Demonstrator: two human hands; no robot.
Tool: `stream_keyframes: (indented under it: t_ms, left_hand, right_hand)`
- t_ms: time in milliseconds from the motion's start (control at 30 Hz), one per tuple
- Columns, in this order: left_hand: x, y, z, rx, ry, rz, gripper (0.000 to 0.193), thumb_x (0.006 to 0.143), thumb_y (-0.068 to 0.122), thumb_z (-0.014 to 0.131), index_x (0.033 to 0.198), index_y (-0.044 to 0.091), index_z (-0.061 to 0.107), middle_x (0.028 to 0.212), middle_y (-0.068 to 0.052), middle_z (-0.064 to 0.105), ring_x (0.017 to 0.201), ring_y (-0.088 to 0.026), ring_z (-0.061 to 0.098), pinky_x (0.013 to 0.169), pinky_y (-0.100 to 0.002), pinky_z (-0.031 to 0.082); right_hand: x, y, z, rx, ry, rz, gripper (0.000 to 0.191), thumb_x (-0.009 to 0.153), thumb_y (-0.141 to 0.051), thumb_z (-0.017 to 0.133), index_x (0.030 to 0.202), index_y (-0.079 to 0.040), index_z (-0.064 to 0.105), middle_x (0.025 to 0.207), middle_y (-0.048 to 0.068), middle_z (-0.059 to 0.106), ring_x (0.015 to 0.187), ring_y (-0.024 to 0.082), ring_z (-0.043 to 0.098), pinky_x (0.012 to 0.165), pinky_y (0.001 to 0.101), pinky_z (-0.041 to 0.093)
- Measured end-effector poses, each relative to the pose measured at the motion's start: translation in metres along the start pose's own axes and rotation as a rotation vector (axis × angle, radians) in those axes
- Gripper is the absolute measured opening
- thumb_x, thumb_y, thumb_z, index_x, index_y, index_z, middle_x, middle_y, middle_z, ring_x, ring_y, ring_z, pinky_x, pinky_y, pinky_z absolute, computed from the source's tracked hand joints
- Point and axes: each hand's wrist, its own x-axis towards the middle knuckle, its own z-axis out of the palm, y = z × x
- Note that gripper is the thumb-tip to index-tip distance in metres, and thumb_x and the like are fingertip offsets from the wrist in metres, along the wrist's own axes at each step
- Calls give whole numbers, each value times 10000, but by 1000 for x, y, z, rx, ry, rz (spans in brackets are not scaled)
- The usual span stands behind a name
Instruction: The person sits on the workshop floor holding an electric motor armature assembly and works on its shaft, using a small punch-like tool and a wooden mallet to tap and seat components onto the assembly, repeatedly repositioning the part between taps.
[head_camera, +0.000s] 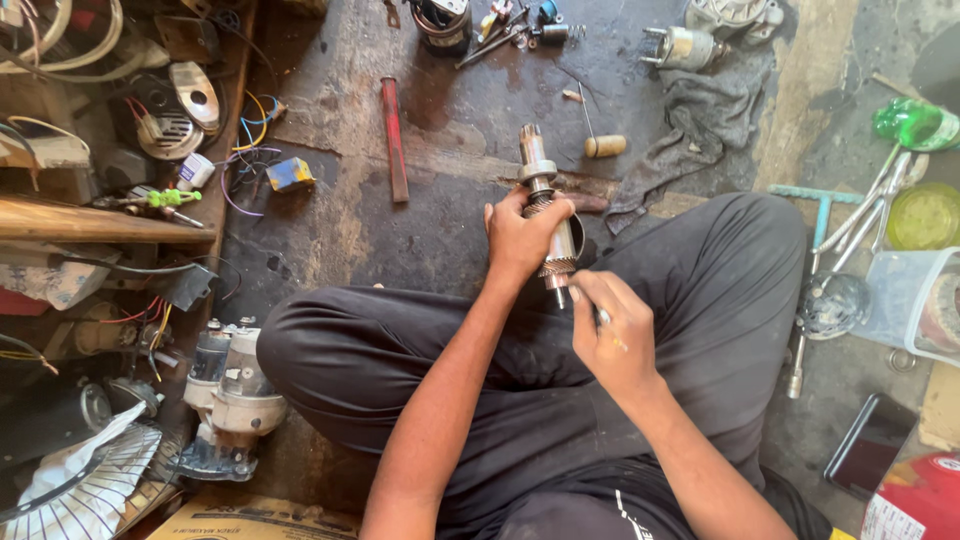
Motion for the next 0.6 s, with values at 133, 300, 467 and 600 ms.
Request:
stream_keyframes:
  t_ms: [133,300,467,600]
  left_hand:
    - [-2,0,0,-173,-16,-53,313,731,349,770,924,103,754,836,-39,780,754,-146,741,814,-340,590]
    - [0,-3,-2,-109,-11,-41,314,718,376,772,901,121,777,826,-46,787,762,-167,748,895,-353,573]
    - [-1,-10,0,11,6,29,357,734,452,737,923,151,776,929,-39,789,980,-241,718,1216,-498,166]
    - [-1,-10,-2,20,9,-6,399,727,488,751,973,175,771,911,-40,780,1012,-263,677,1207,-483,254]
  right_hand:
    - [1,-1,3,-15,-12,21,110,935,69,647,1038,29,645,936,174,672,822,354,674,715,390,531]
    - [0,-5,3,0,-15,13,109,928,65,632,1026,20,652,907,165,664,798,347,673,702,390,530]
    - [0,-6,4,-31,-28,15,136,918,75,629,1043,21,644,922,167,669,821,362,669,718,400,526]
    - [-1,-8,3,-37,-34,19,149,904,76,630,1041,20,651,910,168,666,804,359,669,710,397,530]
